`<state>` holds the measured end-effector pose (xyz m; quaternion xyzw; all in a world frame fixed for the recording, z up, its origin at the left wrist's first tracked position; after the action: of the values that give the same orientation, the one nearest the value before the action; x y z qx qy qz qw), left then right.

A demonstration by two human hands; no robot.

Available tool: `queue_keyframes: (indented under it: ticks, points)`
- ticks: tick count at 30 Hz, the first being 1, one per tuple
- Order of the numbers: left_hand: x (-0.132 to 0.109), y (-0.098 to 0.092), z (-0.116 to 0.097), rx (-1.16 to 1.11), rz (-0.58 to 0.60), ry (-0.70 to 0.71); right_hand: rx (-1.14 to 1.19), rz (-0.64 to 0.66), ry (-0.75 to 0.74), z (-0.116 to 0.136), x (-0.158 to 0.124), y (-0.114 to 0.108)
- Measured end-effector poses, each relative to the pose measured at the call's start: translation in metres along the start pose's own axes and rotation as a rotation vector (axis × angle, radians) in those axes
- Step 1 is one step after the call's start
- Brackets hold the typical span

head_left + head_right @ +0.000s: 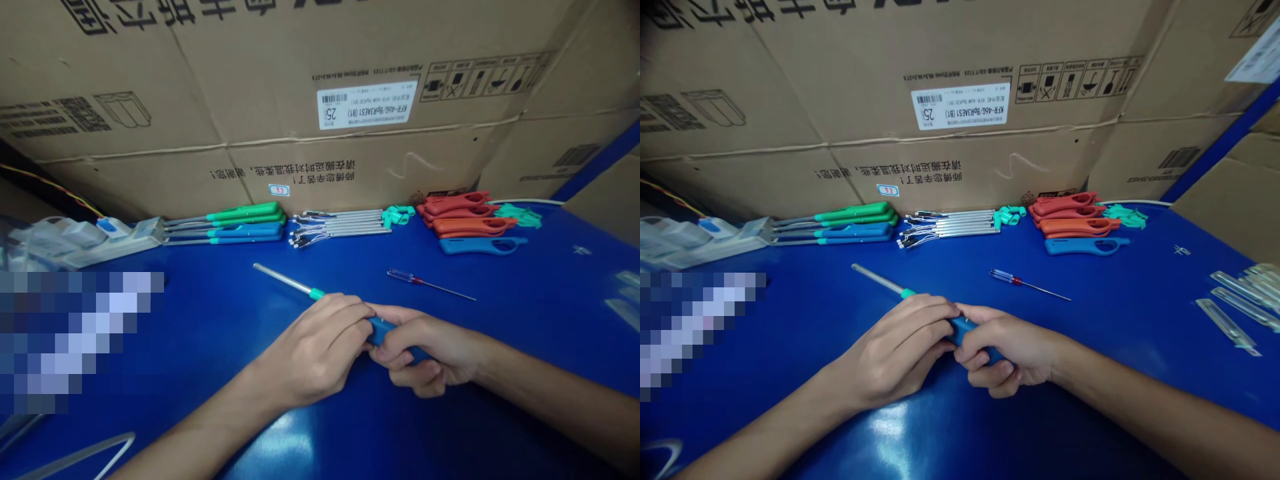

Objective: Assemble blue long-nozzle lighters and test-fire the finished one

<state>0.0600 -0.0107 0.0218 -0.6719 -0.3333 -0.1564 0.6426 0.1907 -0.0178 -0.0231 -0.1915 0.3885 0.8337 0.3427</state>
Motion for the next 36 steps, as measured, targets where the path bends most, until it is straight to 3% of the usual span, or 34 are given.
queue_keyframes:
  ticks: [12, 19, 26, 36]
  points:
    - [-0.004, -0.003, 0.006, -0.039, 0.016, -0.034, 0.038, 0.089, -0.014, -0.001, 0.003, -0.003]
    - [-0.003, -0.008, 0.009, -0.114, -0.030, -0.007, -0.003, 0.042, 0.019, -0.004, 0.001, -0.003]
    - [0.005, -0.014, 0.005, -0.059, 0.074, 0.077, -0.060, 0.027, 0.028, -0.003, 0.000, -0.001]
    - [0.006, -0.015, 0.003, -0.059, 0.054, 0.080, -0.068, 0.041, 0.036, -0.003, 0.000, 0.000]
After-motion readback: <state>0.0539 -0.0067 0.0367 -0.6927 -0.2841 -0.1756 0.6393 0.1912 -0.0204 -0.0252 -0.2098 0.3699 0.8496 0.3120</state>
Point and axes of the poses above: each hand's wrist, its own x-axis towards the middle knuckle, its own y-axis out of the palm, z = x × y, the point moved 5 cm from there along x, towards the middle knuckle, and after that the axes turned 3 degrees about z, right-handed, at the moved point
